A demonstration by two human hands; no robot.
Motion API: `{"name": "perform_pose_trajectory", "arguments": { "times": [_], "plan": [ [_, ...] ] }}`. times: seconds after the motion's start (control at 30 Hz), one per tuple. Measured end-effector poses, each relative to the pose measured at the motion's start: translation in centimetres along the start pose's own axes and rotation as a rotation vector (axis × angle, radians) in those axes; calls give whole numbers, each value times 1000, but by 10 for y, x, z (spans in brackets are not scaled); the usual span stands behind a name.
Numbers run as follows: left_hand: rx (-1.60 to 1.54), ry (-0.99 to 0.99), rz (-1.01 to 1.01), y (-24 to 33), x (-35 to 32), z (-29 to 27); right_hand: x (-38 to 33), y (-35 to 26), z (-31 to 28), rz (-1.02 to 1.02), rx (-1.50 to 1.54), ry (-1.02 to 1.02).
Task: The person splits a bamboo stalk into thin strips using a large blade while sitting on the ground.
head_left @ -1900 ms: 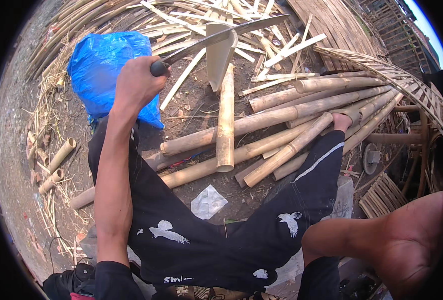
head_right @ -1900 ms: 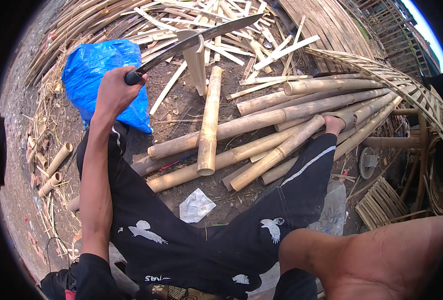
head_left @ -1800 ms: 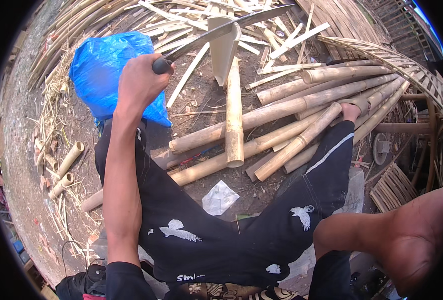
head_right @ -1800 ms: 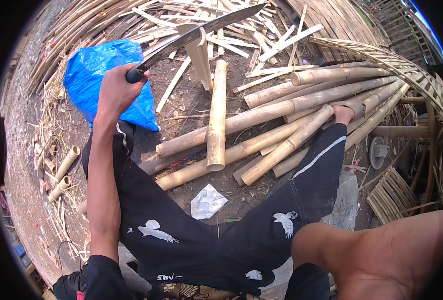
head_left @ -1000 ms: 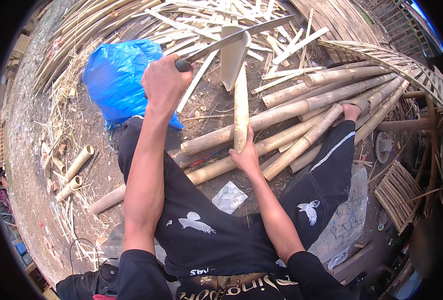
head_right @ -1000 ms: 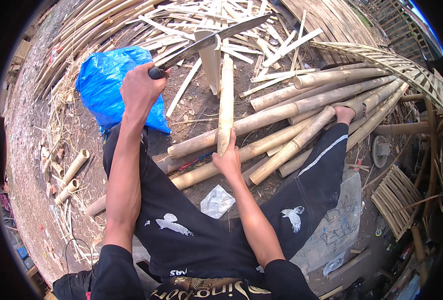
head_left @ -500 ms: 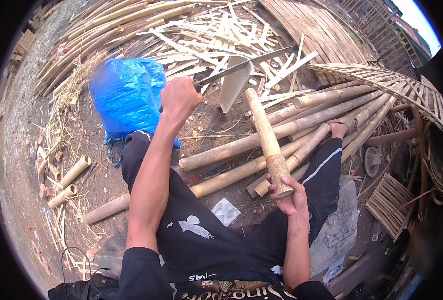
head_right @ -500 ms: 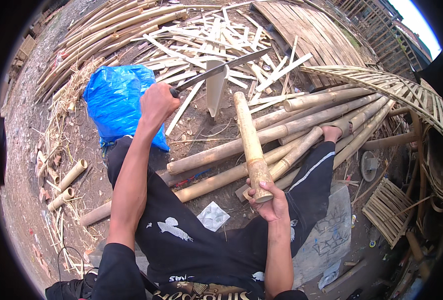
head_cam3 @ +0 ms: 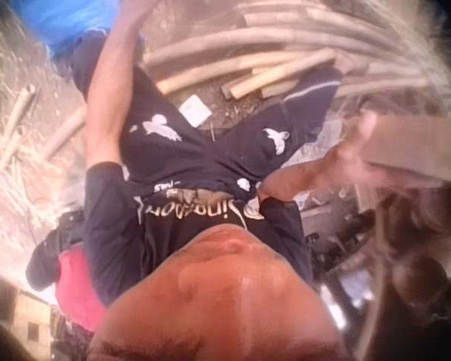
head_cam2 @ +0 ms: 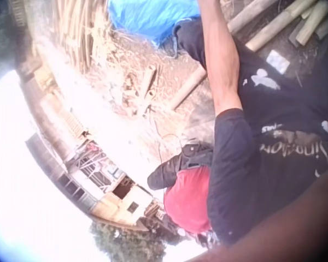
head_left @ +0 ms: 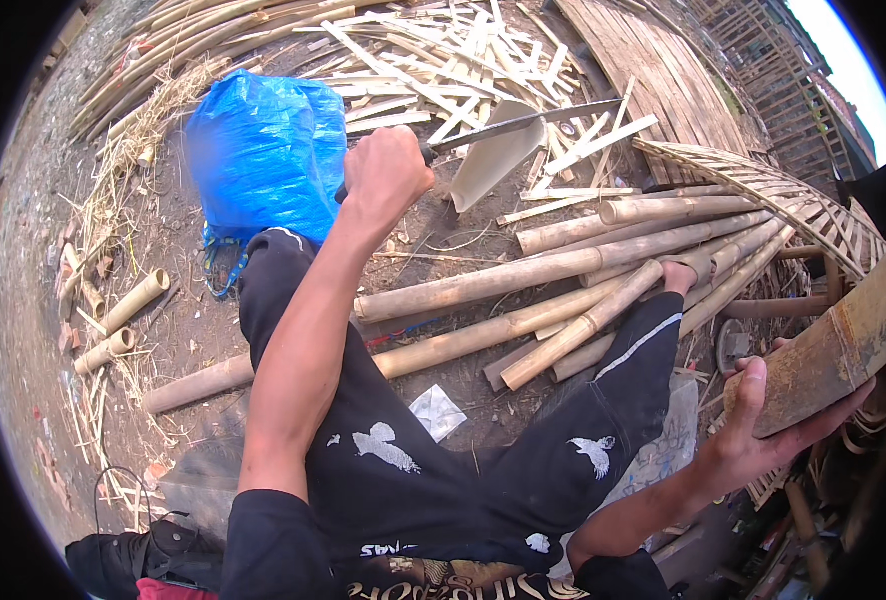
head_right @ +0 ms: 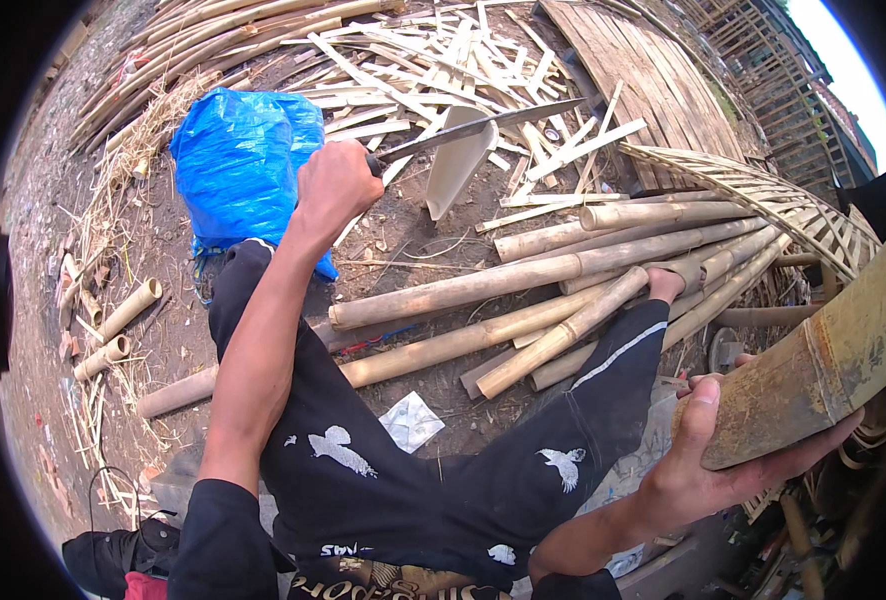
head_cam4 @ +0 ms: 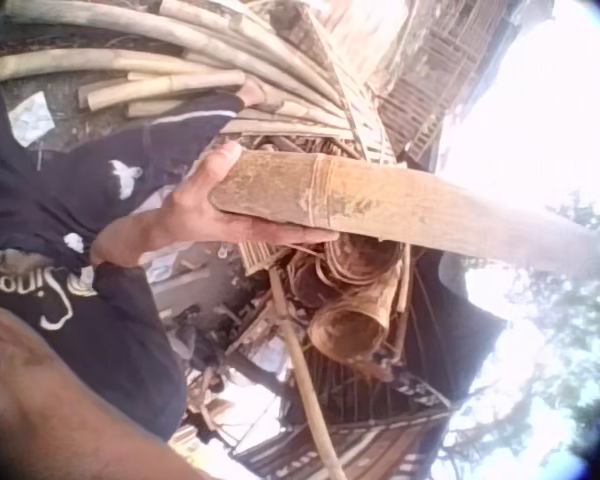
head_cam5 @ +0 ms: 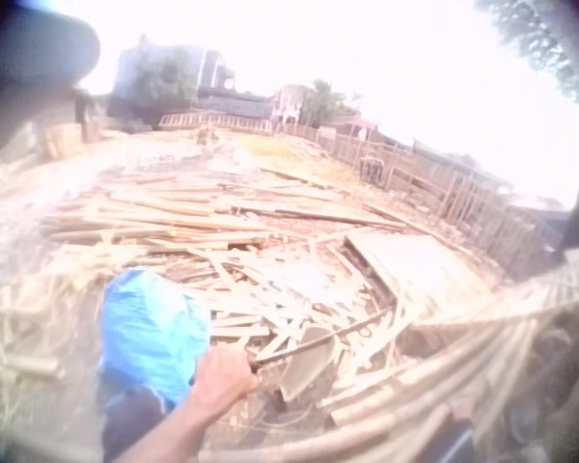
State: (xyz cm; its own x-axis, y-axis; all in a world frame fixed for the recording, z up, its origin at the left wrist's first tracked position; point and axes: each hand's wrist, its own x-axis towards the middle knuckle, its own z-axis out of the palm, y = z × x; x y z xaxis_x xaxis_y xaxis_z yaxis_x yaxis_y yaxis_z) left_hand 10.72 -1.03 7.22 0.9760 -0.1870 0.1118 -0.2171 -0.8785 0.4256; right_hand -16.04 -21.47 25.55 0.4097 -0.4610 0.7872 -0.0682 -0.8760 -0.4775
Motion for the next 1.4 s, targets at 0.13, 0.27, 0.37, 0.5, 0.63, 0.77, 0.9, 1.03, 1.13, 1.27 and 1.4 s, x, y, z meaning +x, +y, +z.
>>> {"name": "perform_pose_trajectory", "arguments": {
  "times": [0.13, 0.27, 0.37, 0.5, 0.63, 0.77, 0.9, 1.03, 1.13, 1.27, 1.4],
  "plan": [
    [3, -3, -31, 3, -4, -8, -44, 5, 28, 193, 45, -626],
    [194, -4, 87, 11, 0, -32, -80, 26, 57, 372, -86, -1028],
    [198, -49, 60, 3, -1, -20, -101, 56, 63, 383, 319, -915],
    [182, -32, 40, -2, 0, -19, -98, 40, 52, 1047, 943, -898],
    [198, -9, 60, -8, 1, -14, -69, 52, 27, 1296, 1363, -811],
    [186, -42, 60, 0, 5, -15, -33, 41, -13, 908, 1536, -768],
    [168, -41, 48, -9, -1, -15, 12, -15, -13, 340, 749, -309],
    [141, -13, 57, -7, 3, -10, 5, -13, 33, 8, 292, -83],
    [115, -7, 99, 9, 10, -3, -34, 23, 57, -11, 133, -366],
    [80, -87, 39, -16, 1, 25, -86, 65, 82, 728, 614, -1040],
    [121, -101, 76, 3, 12, 18, -104, 87, 74, 608, 603, -951]
  ]
}}
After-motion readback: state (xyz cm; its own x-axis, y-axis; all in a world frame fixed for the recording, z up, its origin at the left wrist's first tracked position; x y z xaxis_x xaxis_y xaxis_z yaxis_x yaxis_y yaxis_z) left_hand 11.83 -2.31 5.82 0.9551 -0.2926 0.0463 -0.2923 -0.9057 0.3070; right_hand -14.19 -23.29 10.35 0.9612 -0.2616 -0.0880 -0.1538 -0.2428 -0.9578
